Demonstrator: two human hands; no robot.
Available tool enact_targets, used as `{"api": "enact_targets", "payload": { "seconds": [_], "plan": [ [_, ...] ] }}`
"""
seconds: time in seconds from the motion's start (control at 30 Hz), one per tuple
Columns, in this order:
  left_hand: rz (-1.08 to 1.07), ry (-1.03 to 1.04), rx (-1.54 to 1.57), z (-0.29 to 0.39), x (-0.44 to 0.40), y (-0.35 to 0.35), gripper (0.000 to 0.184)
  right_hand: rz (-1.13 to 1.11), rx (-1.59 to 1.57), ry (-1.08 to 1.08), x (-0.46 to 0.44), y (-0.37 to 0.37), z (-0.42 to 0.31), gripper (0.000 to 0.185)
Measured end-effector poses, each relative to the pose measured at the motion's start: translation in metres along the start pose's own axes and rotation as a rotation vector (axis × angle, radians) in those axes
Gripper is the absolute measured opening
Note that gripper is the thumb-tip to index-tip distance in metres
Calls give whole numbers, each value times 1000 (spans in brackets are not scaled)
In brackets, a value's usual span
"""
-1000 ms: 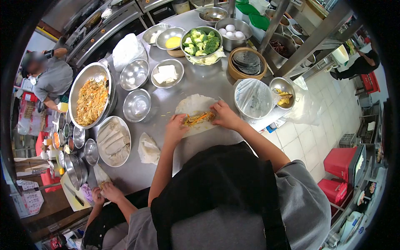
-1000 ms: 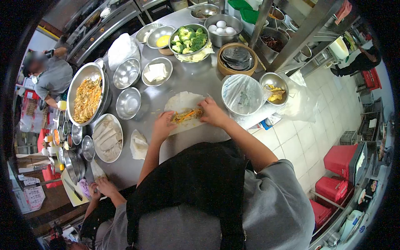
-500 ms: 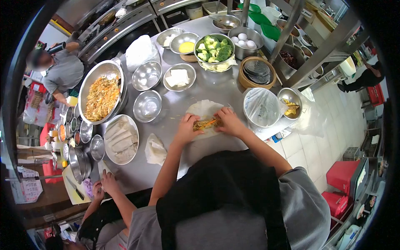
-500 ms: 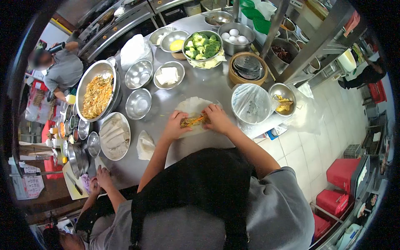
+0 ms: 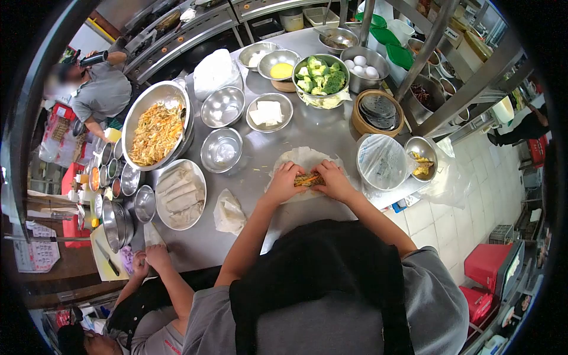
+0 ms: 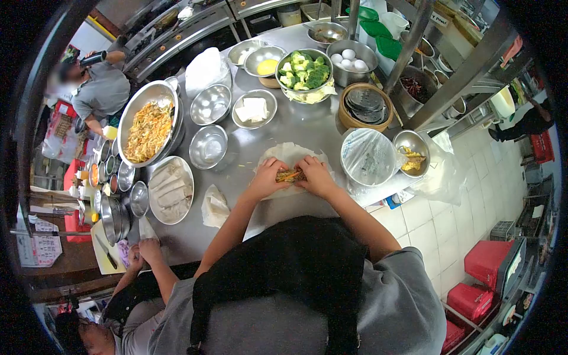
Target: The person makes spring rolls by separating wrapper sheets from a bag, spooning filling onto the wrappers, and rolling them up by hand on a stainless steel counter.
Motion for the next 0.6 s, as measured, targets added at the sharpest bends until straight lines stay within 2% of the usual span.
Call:
{"api": "enact_targets", "payload": {
  "seconds": [0.23, 0.33, 0.43, 0.53, 0.6],
  "plan": [
    [59, 75, 131, -3, 5, 4, 53, 42, -120, -141, 2, -4, 1, 47],
    [151, 18, 114, 3, 18, -14, 53, 73, -159, -148, 10, -16, 2, 42],
    [329, -41, 184, -22, 36, -26, 46, 122, -174, -105, 13, -25, 10, 35],
    [428, -363, 219, -52, 63, -30, 38, 89, -186, -22, 10, -28, 20, 31],
    [402, -491, 170, -68, 79, -24, 34, 54, -183, -2, 5, -25, 20, 32]
  ]
}}
Point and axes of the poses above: each hand's wrist, its own x-axis away from the middle knuckle, its own y-axis out of the palm, z = x × y, the point moved 7 cm from there along -x, towards the middle knuckle, and after that the axes turned 8 degrees about -z, right-handed, at the moved point
